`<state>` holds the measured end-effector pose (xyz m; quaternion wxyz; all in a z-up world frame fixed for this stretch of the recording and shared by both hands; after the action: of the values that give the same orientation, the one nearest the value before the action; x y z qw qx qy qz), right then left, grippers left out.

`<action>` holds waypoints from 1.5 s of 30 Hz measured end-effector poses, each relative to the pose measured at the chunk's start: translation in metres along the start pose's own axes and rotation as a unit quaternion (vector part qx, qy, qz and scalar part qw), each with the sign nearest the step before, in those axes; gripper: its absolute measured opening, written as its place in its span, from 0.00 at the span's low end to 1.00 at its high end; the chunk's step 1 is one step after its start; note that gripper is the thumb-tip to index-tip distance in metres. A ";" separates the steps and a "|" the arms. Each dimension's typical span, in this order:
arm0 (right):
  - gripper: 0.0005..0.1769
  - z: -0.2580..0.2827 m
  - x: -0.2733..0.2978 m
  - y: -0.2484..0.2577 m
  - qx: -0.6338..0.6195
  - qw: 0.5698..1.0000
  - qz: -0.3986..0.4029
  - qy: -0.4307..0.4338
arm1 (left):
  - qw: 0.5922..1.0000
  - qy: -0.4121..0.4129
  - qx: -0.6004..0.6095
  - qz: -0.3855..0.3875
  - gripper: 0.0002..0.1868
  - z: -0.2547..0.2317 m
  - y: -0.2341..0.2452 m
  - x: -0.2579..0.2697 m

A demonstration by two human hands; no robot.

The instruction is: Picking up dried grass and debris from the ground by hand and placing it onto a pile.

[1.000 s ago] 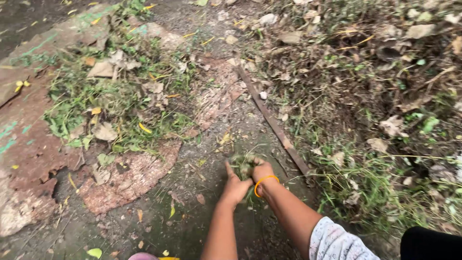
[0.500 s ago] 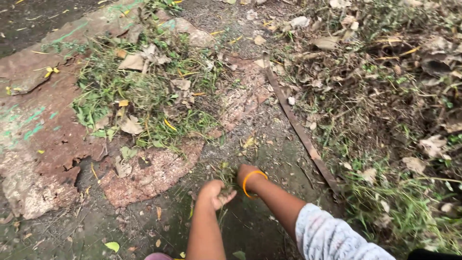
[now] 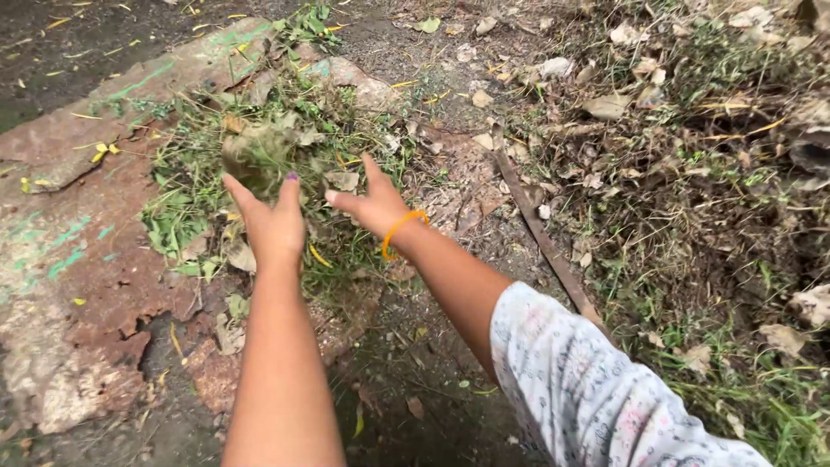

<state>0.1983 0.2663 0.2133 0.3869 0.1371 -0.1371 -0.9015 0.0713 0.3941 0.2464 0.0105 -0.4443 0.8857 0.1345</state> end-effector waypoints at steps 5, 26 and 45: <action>0.54 -0.064 0.035 -0.003 -0.014 0.998 -0.055 0.004 | 0.980 0.017 -0.190 -0.061 0.52 0.040 -0.021 0.015; 0.31 -0.143 0.239 0.075 0.181 0.969 0.004 -0.167 | 0.921 0.092 -0.328 0.188 0.37 0.135 -0.164 0.193; 0.29 -0.152 0.493 0.192 0.530 0.757 -0.040 -0.381 | 0.711 -0.087 -0.508 0.479 0.35 0.027 -0.278 0.460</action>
<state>0.0522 -0.2451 0.0715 0.1321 -0.0290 -0.7230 -0.6775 0.0097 -0.1185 0.0937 -0.2055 0.1144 0.7732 0.5890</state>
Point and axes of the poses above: each hand's wrist, its own x-axis away from the middle knuckle, its own y-axis out of the back of the hand, z = x × y, the point moved 4 cm from there along -x, towards the middle knuckle, and after that the axes turned 9 degrees about z, right-handed, at the moved point
